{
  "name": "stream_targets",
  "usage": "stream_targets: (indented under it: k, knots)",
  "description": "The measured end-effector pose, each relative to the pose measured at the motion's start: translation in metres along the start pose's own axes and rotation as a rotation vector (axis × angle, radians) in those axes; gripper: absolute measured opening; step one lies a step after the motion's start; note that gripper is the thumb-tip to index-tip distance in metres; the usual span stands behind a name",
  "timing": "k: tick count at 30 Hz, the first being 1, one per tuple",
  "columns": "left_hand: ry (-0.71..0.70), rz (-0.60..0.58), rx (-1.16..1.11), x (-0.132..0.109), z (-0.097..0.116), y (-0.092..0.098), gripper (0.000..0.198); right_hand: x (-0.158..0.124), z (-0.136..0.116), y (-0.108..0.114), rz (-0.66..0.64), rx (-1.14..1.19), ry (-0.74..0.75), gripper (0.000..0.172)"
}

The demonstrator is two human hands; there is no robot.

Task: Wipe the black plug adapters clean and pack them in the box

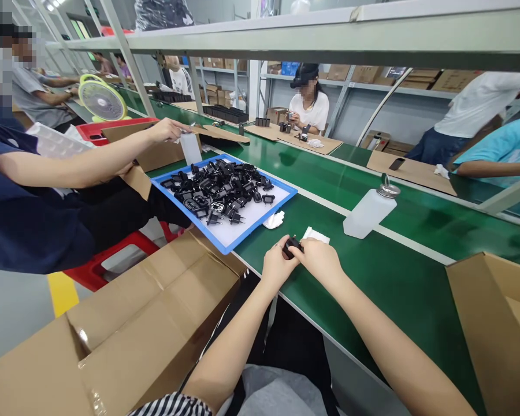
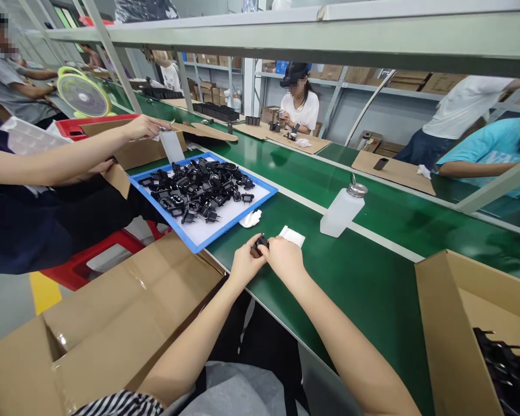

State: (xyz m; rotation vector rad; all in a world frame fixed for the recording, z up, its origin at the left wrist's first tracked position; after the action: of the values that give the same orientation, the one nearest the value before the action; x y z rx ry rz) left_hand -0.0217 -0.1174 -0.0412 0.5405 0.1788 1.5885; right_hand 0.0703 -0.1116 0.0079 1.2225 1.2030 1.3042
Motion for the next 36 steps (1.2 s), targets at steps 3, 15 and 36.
stream_targets:
  k: [3, 15, 36]
  knots:
    - [0.021, 0.026, 0.017, 0.001, 0.003, -0.001, 0.047, 0.002, 0.002, 0.0, -0.024, 0.002, -0.004, 0.027]
    - [0.06, 0.02, 0.087, 0.0, 0.003, -0.003, 0.053, 0.005, -0.001, 0.004, -0.137, 0.167, 0.07, 0.016]
    - [0.068, 0.031, 0.136, -0.001, 0.003, -0.006, 0.047, 0.001, 0.014, -0.013, -0.072, 0.534, -0.028, 0.015]
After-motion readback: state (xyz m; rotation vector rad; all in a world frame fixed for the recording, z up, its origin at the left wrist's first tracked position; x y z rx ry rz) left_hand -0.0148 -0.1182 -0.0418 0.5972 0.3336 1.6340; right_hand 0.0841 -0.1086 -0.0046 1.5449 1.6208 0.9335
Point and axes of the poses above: each hand's wrist, its own x-axis towards the middle knuckle, its own y-axis out of the back of the hand, z = x × y, the point moved 1 cm from there along x, towards the middle knuckle, and after that the axes turned 10 degrees about -y, right-handed, at the moved point
